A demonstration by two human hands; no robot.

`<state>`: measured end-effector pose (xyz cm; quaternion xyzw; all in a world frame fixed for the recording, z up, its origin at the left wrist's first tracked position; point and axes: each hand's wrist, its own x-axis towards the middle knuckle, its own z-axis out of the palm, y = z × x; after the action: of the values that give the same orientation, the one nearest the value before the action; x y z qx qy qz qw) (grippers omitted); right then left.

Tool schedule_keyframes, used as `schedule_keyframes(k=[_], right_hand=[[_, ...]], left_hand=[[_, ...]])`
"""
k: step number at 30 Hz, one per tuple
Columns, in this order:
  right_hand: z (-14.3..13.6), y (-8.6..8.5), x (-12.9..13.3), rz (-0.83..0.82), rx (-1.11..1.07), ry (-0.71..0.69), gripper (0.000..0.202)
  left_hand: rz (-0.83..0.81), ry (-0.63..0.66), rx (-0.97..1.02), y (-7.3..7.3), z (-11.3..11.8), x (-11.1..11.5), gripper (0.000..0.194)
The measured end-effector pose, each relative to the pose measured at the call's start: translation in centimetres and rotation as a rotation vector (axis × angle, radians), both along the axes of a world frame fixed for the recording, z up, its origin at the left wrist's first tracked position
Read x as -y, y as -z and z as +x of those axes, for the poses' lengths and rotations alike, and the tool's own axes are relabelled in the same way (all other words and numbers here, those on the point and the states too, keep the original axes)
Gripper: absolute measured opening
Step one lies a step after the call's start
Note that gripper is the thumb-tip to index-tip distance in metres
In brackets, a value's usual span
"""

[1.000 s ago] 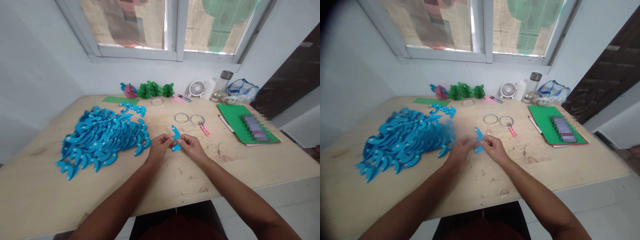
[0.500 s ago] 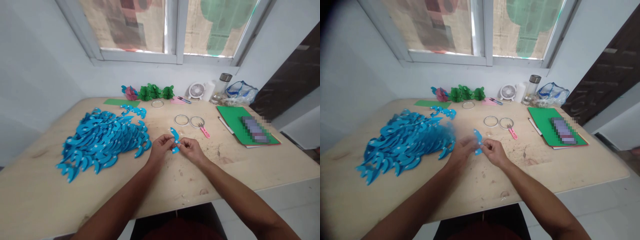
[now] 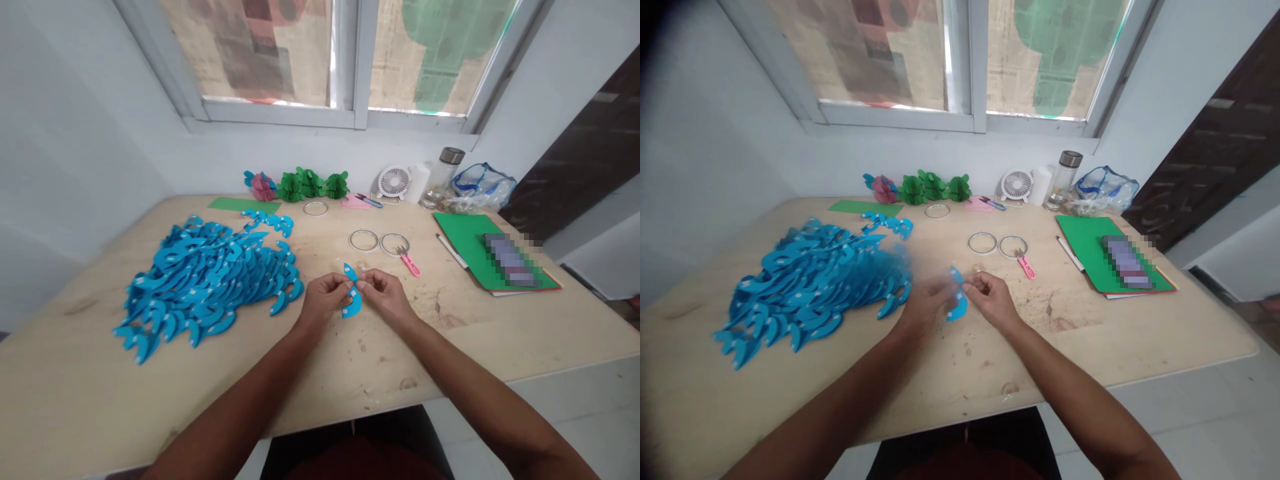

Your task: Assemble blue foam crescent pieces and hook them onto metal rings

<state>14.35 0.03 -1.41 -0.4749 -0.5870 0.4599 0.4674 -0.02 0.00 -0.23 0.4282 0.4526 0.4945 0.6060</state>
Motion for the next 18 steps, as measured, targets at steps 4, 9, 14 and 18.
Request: schedule_keyframes(k=[4,9,14,18], right_hand=[[0.0,0.34,-0.07,0.023,-0.04,0.018,0.023],[-0.01,0.37,-0.03,0.027,-0.036,0.044,0.025],[-0.06,0.4,0.03,0.009,-0.045,0.069,0.026],[-0.04,0.25,0.05,-0.011,-0.061,0.07,0.025]], left_hand=[[0.0,0.051,-0.081,-0.17,0.28,0.36,0.025],[0.013,0.073,-0.109,-0.16,0.36,0.38,0.025],[-0.004,0.092,-0.087,0.27,0.38,0.27,0.022],[0.004,0.108,-0.073,0.34,0.41,0.36,0.021]])
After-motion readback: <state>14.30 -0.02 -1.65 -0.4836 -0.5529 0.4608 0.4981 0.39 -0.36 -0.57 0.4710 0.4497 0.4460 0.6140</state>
